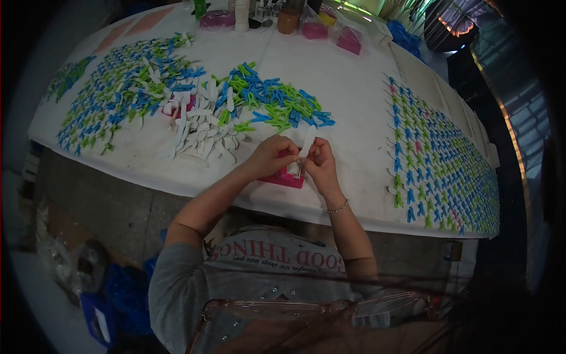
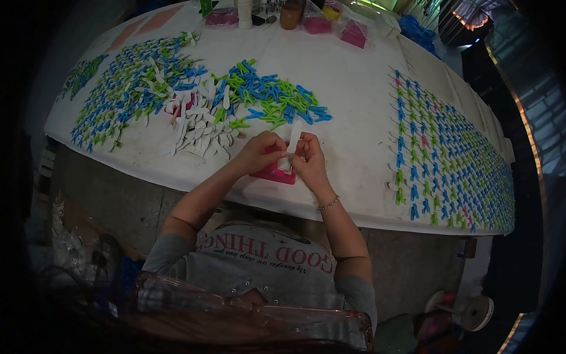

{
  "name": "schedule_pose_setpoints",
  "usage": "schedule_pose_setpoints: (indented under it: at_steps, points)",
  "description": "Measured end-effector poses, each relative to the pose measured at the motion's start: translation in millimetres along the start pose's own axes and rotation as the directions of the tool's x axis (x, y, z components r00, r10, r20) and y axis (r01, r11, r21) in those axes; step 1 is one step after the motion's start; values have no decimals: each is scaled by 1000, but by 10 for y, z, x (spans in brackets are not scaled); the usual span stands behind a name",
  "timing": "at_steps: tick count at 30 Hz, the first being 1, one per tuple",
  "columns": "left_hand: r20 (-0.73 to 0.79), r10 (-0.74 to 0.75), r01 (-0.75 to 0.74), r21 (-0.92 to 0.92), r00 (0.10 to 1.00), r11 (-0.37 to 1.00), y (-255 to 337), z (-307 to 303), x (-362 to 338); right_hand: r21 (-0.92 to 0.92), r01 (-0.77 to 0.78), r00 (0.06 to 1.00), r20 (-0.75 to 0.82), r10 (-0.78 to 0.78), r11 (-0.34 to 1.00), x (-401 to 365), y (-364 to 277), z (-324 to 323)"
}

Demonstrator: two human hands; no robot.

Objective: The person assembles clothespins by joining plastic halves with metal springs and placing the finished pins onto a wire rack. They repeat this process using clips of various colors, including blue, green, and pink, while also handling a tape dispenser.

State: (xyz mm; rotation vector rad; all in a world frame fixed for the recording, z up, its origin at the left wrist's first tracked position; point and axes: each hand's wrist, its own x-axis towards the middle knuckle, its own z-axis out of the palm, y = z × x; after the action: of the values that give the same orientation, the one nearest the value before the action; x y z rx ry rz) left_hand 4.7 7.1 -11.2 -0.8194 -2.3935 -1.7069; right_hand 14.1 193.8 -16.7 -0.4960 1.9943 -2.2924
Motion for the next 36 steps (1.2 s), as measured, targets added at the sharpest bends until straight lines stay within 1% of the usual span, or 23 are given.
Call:
schedule_pose_setpoints:
  at_steps: [1, 2, 3, 4, 7, 9, 10, 11, 13, 15, 16, 17, 18, 19, 21, 23, 25, 27, 29, 31, 33, 35, 36]
  points:
    - [0, -2, 2, -1, 1000, 1000, -18, -4, -3, -6, -11, 1000, -3, 11, 1000, -1, 16, 8]
    - [5, -27, 27, -93, 1000, 995, -44, -23, 8, -6, -11, 1000, -2, 11, 1000, -4, 23, 6]
    - [12, -51, 52, -184, 999, 981, -27, -58, 33, -120, 28, 1000, 7, -27, 992, -1, 5, 16]
    - [9, -51, 52, -185, 999, 981, -12, -102, 67, -231, 68, 998, 23, -65, 970, 2, -8, 25]
    - [33, -21, 27, -213, 999, 977, 63, -247, 187, -316, 48, 999, 39, -38, 947, -5, -38, 67]
    - [87, -41, 70, -354, 995, 933, 95, -295, 233, -333, 21, 999, 49, -5, 943, -20, -116, 102]
    - [84, -41, 68, -354, 996, 933, 108, -310, 239, -348, -8, 998, 53, 28, 938, -22, -149, 114]
    - [98, -45, 80, -380, 994, 922, 117, -325, 241, -348, -7, 998, 54, 28, 937, -20, -155, 104]
    - [116, -51, 94, -406, 992, 909, 94, -345, 218, -462, 63, 995, 102, -18, 885, -31, -168, 54]
    - [153, -13, 60, -309, 988, 949, 35, -371, 162, -497, 70, 994, 112, -16, 865, -54, -177, -7]
    - [156, -12, 60, -309, 988, 949, 18, -376, 131, -530, 78, 992, 125, -13, 844, -63, -179, -41]
    - [166, -50, 87, -225, 985, 971, 4, -370, 88, -530, 76, 992, 122, -13, 845, -75, -169, -82]
    - [172, -89, 113, -139, 981, 984, 7, -361, 60, -589, 117, 988, 148, -36, 799, -86, -156, -125]
    - [174, -89, 114, -139, 981, 984, 9, -347, 49, -644, 158, 983, 176, -56, 749, -93, -151, -161]
    - [170, 0, -5, 34, 985, 999, 21, -312, 42, -670, 166, 981, 190, -50, 724, -99, -167, -224]
    - [162, 7, -11, 28, 987, 1000, -8, -240, 40, -696, 175, 979, 201, -45, 697, -113, -205, -261]
    - [153, 15, -19, 23, 988, 1000, -42, -173, 59, -708, 161, 985, 158, -68, 688, -130, -275, -279]
    - [182, 64, -85, 110, 981, 990, -36, -133, 85, -712, 141, 989, 137, -60, 688, -130, -368, -311]
    - [196, 60, -83, 114, 979, 990, 23, -75, 115, -715, 122, 992, 117, -55, 688, -118, -456, -343]
    - [212, 59, -85, 118, 975, 989, 60, 5, 156, -682, 147, 989, 107, -102, 717, -94, -537, -369]
    - [186, 271, -300, 155, 945, 941, 41, 93, 188, -661, 155, 988, 116, -104, 734, -59, -641, -357]
    - [164, 267, -290, 138, 949, 947, 51, 145, 194, -641, 165, 986, 126, -108, 749, -16, -689, -352]
    - [144, 260, -277, 120, 955, 953, 61, 164, 200, -570, 157, 987, 123, -106, 806, 9, -701, -333]
